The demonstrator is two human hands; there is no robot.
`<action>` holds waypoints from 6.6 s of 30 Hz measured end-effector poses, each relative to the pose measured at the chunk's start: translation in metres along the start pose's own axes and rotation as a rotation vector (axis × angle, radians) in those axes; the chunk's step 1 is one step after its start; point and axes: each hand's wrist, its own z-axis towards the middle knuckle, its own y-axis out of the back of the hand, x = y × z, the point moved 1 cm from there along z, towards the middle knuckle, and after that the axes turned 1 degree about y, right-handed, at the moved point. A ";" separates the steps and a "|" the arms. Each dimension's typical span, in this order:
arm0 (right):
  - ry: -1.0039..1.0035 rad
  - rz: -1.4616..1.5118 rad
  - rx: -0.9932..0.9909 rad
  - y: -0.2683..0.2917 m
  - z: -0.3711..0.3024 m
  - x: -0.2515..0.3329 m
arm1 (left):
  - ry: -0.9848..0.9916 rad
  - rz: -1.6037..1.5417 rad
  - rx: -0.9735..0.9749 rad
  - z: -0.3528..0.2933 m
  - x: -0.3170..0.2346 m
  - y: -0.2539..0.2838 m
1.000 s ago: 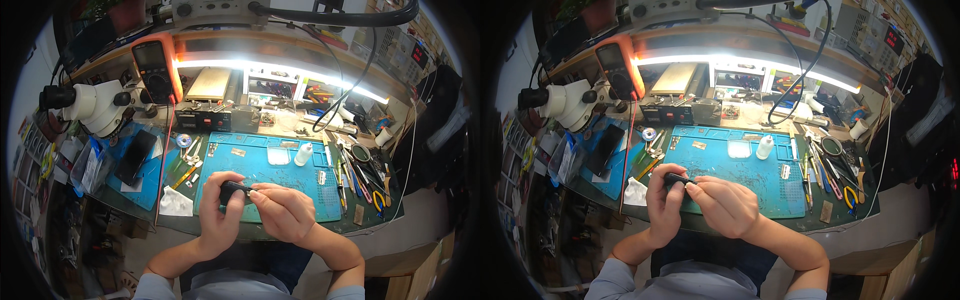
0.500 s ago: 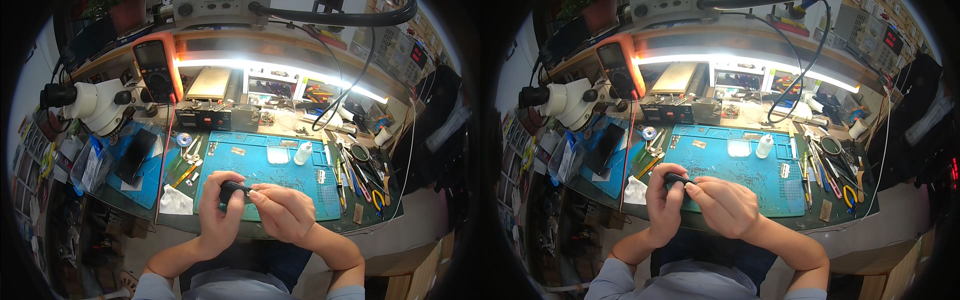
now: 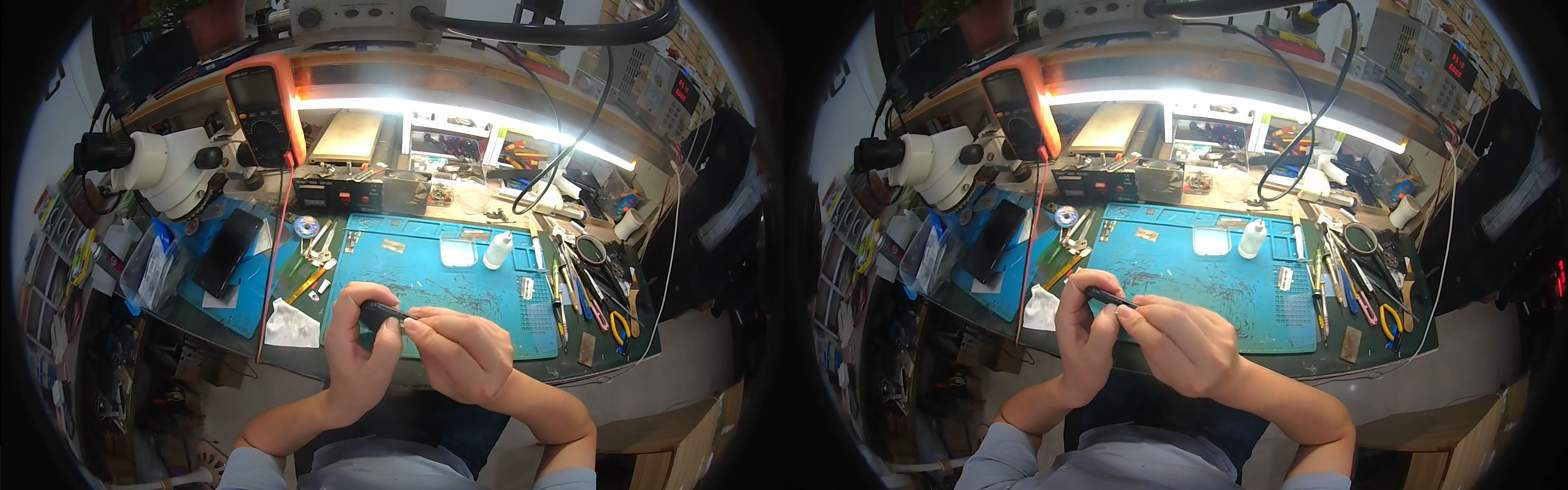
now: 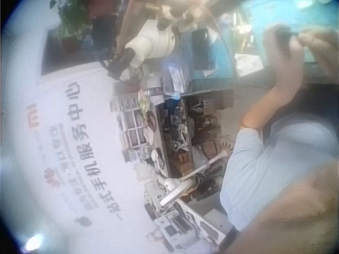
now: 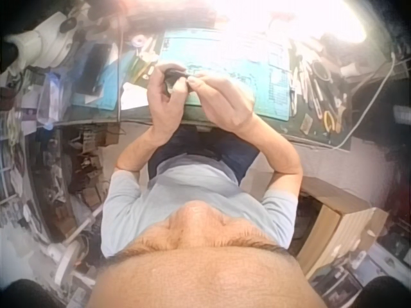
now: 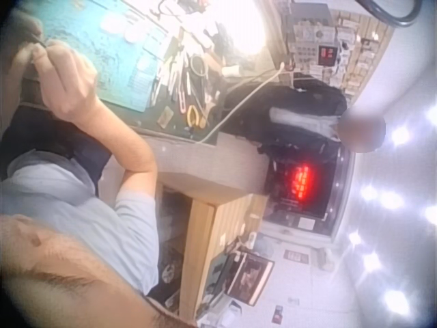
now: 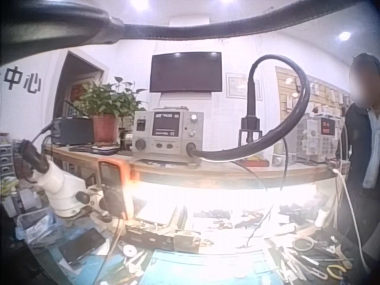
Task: The person applies adhesive to the edges of a smartphone and presses the frame to seal it. They then open the device, lift the screen assembly, and use a tool to disconnect internal ribbon cables.
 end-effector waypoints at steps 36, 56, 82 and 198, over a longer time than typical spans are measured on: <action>-0.086 0.012 0.024 0.002 0.001 0.021 | -0.001 -0.038 0.070 -0.008 -0.006 0.010; 0.226 -0.214 0.019 -0.006 -0.001 0.012 | 0.031 -0.024 0.043 -0.006 -0.004 0.012; -0.118 0.032 0.055 0.006 0.006 0.015 | 0.013 -0.021 0.054 -0.008 -0.007 0.007; -1.313 0.721 0.607 -0.001 -0.022 -0.047 | 0.407 0.201 0.698 0.059 -0.039 0.042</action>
